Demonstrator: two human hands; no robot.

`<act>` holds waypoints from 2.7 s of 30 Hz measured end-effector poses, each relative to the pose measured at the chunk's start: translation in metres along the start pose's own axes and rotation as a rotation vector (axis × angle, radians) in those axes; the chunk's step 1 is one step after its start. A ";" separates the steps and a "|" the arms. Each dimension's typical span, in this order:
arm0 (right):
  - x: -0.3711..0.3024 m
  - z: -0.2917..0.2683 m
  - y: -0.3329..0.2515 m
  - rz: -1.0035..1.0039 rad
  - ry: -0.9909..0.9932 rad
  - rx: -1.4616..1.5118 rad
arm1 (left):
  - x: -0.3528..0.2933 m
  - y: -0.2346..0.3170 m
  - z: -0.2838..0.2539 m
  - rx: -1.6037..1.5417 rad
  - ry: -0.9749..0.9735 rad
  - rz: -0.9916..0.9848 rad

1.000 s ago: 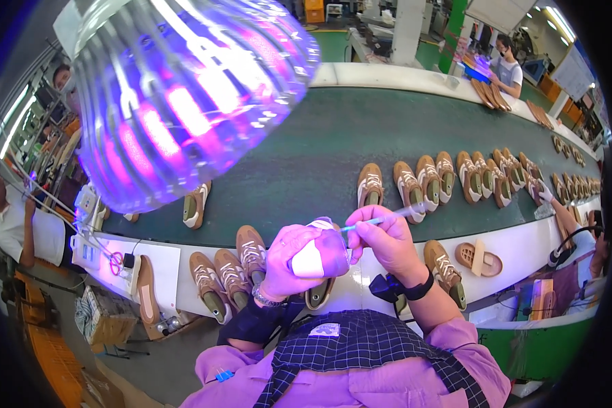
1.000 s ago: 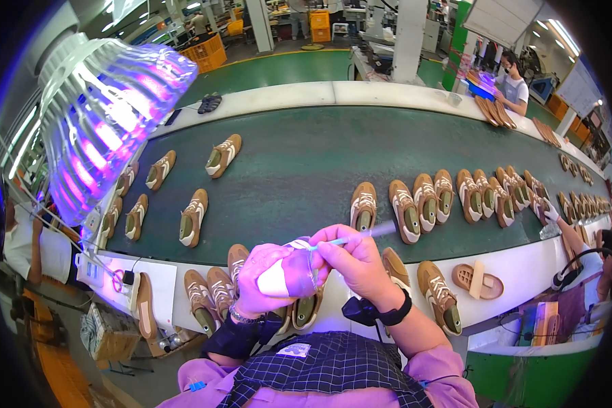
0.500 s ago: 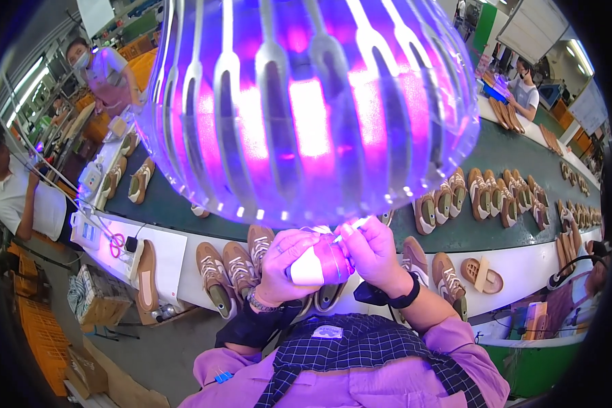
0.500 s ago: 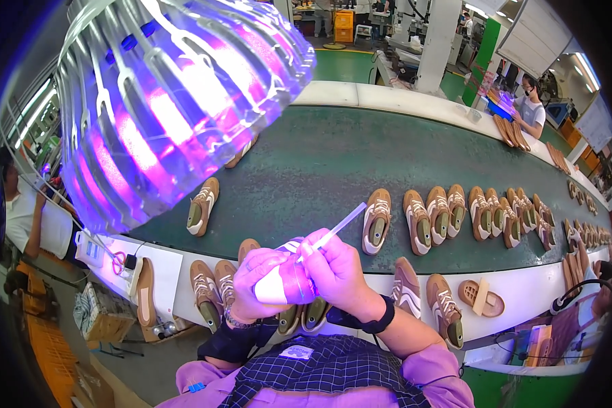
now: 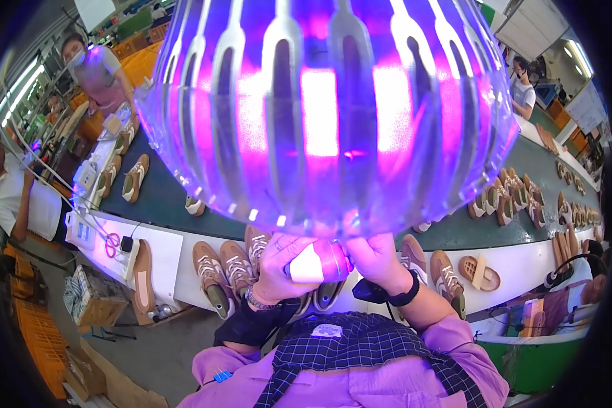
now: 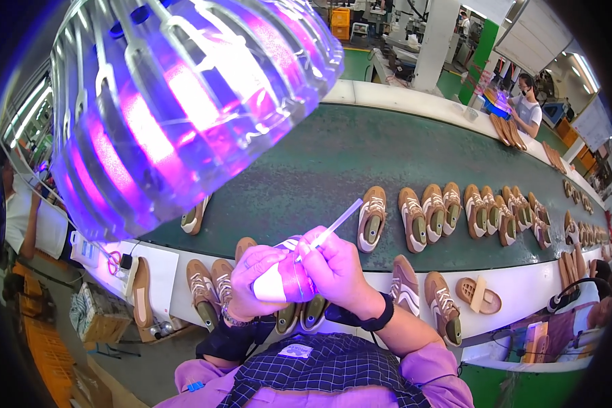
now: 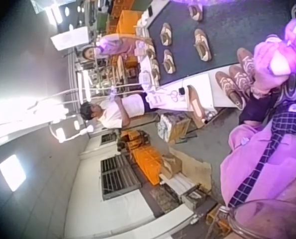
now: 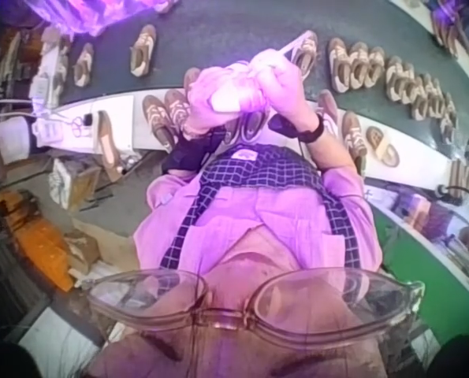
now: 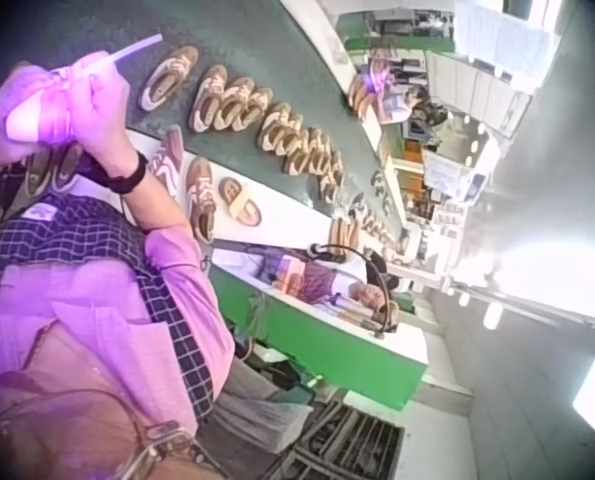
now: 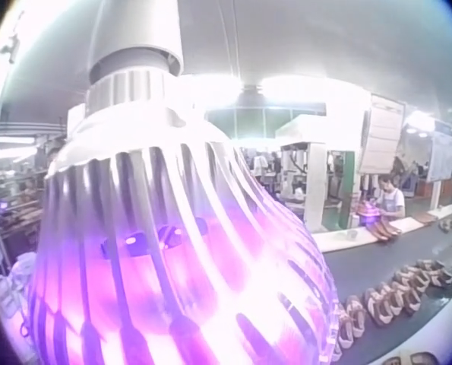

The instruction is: Apply adhesive or sealant to shoe components and inspect quality on a factory assembly line.

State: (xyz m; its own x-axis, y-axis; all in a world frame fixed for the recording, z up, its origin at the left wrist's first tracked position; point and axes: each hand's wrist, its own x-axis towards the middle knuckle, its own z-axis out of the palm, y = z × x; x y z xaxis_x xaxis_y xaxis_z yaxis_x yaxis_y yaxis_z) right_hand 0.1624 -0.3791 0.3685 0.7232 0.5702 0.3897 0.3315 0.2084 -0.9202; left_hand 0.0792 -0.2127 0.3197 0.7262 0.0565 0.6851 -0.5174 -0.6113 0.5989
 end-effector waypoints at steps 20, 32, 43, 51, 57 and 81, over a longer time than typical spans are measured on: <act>-0.002 -0.001 -0.001 0.064 -0.013 -0.037 | 0.009 0.001 0.001 -0.084 0.053 0.060; -0.002 0.001 0.006 -0.118 0.052 -0.071 | 0.005 -0.004 0.001 -0.104 0.037 -0.012; -0.002 0.001 0.005 -0.054 0.041 -0.155 | 0.009 -0.004 0.001 -0.141 0.057 0.029; -0.006 0.001 0.009 -0.105 0.079 -0.097 | 0.010 -0.006 0.003 -0.134 0.066 0.020; -0.006 0.000 0.009 -0.210 0.087 -0.161 | 0.009 -0.006 0.004 -0.136 0.054 -0.013; -0.012 0.001 0.015 -0.200 0.123 -0.097 | 0.008 -0.011 0.007 -0.186 0.024 -0.069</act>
State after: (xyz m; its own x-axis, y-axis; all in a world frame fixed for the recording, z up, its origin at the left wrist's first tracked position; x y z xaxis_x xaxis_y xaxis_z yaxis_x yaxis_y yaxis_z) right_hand 0.1583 -0.3821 0.3502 0.7039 0.4230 0.5707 0.5278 0.2263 -0.8187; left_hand 0.0935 -0.2109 0.3158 0.7529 0.1137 0.6483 -0.5432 -0.4488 0.7096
